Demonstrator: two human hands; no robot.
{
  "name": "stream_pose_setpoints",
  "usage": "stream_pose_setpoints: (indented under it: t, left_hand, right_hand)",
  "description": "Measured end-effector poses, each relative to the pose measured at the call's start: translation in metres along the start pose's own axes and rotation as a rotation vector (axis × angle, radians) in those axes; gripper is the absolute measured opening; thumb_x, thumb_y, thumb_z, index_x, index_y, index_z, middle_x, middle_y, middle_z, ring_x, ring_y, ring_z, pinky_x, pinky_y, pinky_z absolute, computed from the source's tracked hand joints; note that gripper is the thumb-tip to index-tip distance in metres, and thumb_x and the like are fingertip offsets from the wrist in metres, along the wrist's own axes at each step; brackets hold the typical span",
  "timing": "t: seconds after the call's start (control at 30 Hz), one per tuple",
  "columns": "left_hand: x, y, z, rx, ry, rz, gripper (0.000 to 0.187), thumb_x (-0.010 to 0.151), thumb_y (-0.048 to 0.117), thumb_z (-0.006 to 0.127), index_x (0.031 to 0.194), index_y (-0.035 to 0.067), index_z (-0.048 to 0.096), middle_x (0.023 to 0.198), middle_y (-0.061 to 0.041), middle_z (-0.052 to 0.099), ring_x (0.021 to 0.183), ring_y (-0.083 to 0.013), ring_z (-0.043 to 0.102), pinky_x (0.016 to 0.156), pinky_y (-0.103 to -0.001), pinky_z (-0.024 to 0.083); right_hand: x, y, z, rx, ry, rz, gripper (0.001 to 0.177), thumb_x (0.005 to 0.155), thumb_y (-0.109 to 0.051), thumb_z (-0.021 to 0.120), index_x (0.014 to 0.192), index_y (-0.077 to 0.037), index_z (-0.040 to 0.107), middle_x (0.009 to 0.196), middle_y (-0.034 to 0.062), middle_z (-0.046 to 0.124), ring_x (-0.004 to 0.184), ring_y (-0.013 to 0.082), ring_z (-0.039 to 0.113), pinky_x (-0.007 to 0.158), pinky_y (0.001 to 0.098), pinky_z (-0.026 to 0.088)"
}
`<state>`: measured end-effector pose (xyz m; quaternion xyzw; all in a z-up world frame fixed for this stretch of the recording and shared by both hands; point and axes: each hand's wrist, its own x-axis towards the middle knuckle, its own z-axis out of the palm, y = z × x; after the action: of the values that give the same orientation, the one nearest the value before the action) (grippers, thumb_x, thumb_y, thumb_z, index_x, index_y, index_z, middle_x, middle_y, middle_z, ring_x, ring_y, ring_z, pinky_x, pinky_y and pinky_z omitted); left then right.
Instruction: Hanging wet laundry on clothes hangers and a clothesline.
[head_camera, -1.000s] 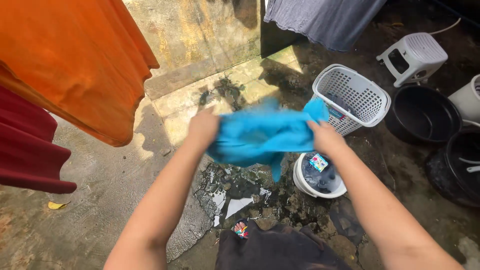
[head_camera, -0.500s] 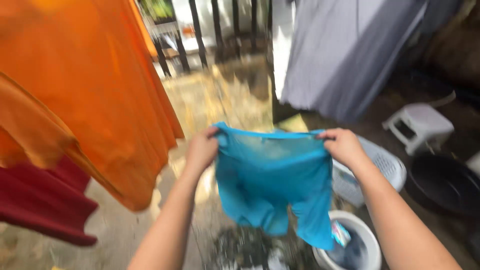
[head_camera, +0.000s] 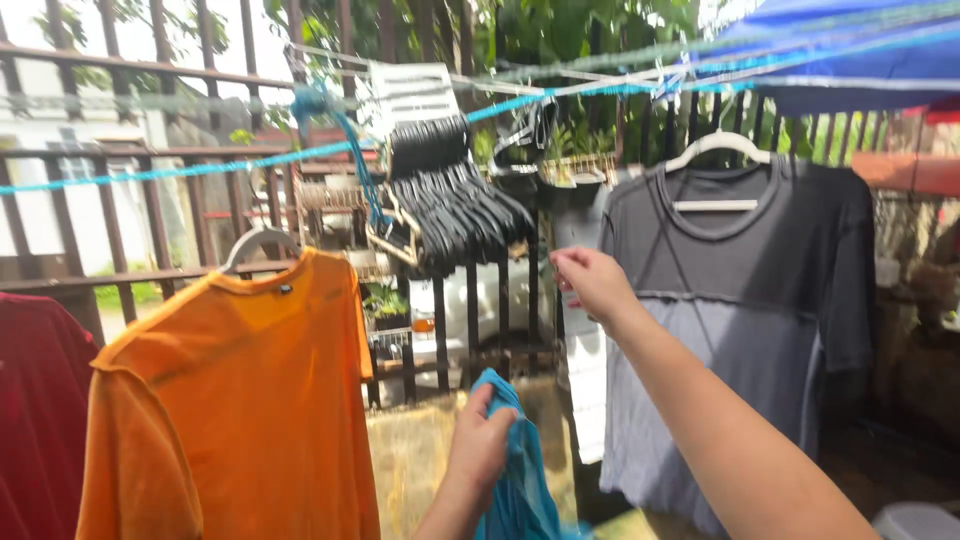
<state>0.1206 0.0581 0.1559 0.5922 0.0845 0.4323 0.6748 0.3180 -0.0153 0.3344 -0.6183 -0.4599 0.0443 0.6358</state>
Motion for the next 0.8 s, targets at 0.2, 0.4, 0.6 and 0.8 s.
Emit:
stream_pose_setpoints:
  t: [0.2,0.4,0.6,0.8]
  left_hand:
    - [0.015,-0.004,0.005,0.083,0.013,0.059,0.03,0.083,0.01,0.063,0.111,-0.001,0.066,0.085,-0.001,0.062,0.077,-0.0101,0.055,0.071,-0.026,0.048]
    - [0.003,0.009,0.0,0.152,0.083,-0.064,0.05,0.081,0.013,0.065,0.129,0.003,0.056,0.101,0.0,0.07,0.091,-0.0088,0.065,0.084,-0.024,0.052]
    - [0.006,-0.01,-0.016,0.218,0.067,-0.062,0.046,0.082,0.014,0.065,0.125,-0.002,0.063,0.096,-0.005,0.067,0.086,-0.0108,0.06,0.081,-0.025,0.051]
    - [0.005,-0.022,-0.016,0.296,0.011,-0.053,0.041,0.083,0.015,0.063,0.119,-0.005,0.067,0.092,-0.008,0.067,0.08,-0.0118,0.061,0.076,-0.027,0.052]
  right_hand:
    - [0.15,-0.023,0.031,0.069,-0.1,0.109,0.026,0.102,-0.037,0.064,0.107,-0.014,0.072,0.081,-0.0062,0.057,0.068,0.0073,0.052,0.06,0.0297,0.046]
    - [0.146,-0.063,0.048,0.133,-0.309,0.21,0.018,0.096,-0.027,0.072,0.094,-0.009,0.077,0.073,0.0014,0.073,0.054,0.01,0.065,0.048,0.0271,0.048]
    - [0.214,-0.011,0.054,0.068,-0.167,-0.047,0.015,0.093,-0.015,0.072,0.091,0.0,0.073,0.071,0.0078,0.065,0.049,0.0118,0.051,0.044,0.0319,0.038]
    - [0.169,-0.053,0.045,-0.001,0.073,-0.148,0.017,0.094,-0.018,0.068,0.103,-0.006,0.077,0.08,0.0046,0.072,0.061,0.0121,0.057,0.054,0.028,0.044]
